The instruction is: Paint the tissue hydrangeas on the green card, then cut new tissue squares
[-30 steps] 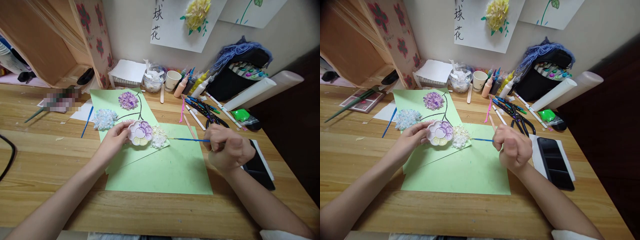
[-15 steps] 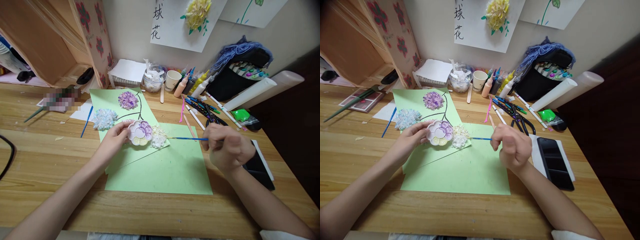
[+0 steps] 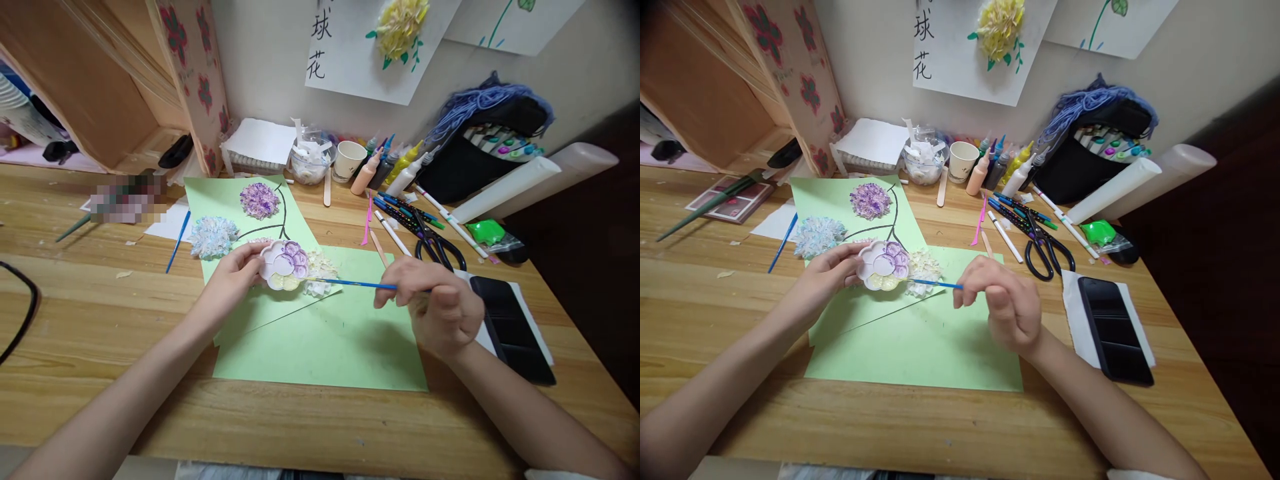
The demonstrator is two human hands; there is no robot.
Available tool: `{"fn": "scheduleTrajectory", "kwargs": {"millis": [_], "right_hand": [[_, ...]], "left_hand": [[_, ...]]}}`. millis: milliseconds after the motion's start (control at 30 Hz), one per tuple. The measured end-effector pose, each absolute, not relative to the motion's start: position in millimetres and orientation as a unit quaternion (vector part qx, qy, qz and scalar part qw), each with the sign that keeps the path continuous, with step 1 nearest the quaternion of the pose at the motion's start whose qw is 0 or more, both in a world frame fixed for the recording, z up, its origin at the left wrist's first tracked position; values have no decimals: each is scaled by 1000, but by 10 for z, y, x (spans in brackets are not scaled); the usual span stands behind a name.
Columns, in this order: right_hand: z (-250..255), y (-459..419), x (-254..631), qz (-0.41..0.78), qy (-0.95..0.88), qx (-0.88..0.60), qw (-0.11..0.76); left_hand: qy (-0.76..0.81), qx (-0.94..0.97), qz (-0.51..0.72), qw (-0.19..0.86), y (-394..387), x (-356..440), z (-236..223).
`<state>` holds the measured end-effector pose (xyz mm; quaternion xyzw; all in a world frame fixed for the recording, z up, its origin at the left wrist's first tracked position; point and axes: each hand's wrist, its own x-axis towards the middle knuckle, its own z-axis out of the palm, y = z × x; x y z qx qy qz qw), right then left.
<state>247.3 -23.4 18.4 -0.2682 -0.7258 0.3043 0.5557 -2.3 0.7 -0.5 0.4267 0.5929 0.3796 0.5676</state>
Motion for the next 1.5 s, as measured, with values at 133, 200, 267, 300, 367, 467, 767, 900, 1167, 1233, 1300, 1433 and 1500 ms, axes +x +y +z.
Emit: {"fn": "scheduleTrajectory", "kwargs": {"millis": [133,200,267,300,367,467,767,900,1167,1233,1300,1433,1500], "right_hand": [[155,-232,2441,320,-748,-269,516],[158,-231,2443,317,-743,-268,525],[161,-231,2451,316,-730,-269,543],[163,-230,2455,319,-728,-273,541],[169,-229,2462,330,-741,-290,508],[180,-228,2466,337,-753,-300,479],[194,-222,2476,337,-748,-294,490],[248,-170,2504,288,-683,-298,602],[243,-114,2535,243,-642,-333,647],[197,-120,2540,247,-674,-319,619],[166,-129,2546,232,-702,-305,600],[179,-162,2562,192,-724,-310,585],[192,-180,2564,212,-726,-320,571]], "left_hand": [[598,426,382,562,-2,-16,12],[594,426,385,563,-5,-12,21],[590,427,386,566,-6,-9,25],[589,427,386,567,-6,-8,26],[589,428,382,568,-8,-7,27],[593,437,375,563,-13,-2,36],[596,452,370,551,-16,4,52],[592,442,374,560,-4,-11,35],[593,427,382,565,15,-22,9],[593,427,381,566,12,-20,13],[592,426,381,568,8,-19,17],[592,423,382,570,7,-18,20],[593,421,382,571,8,-17,24]]}}
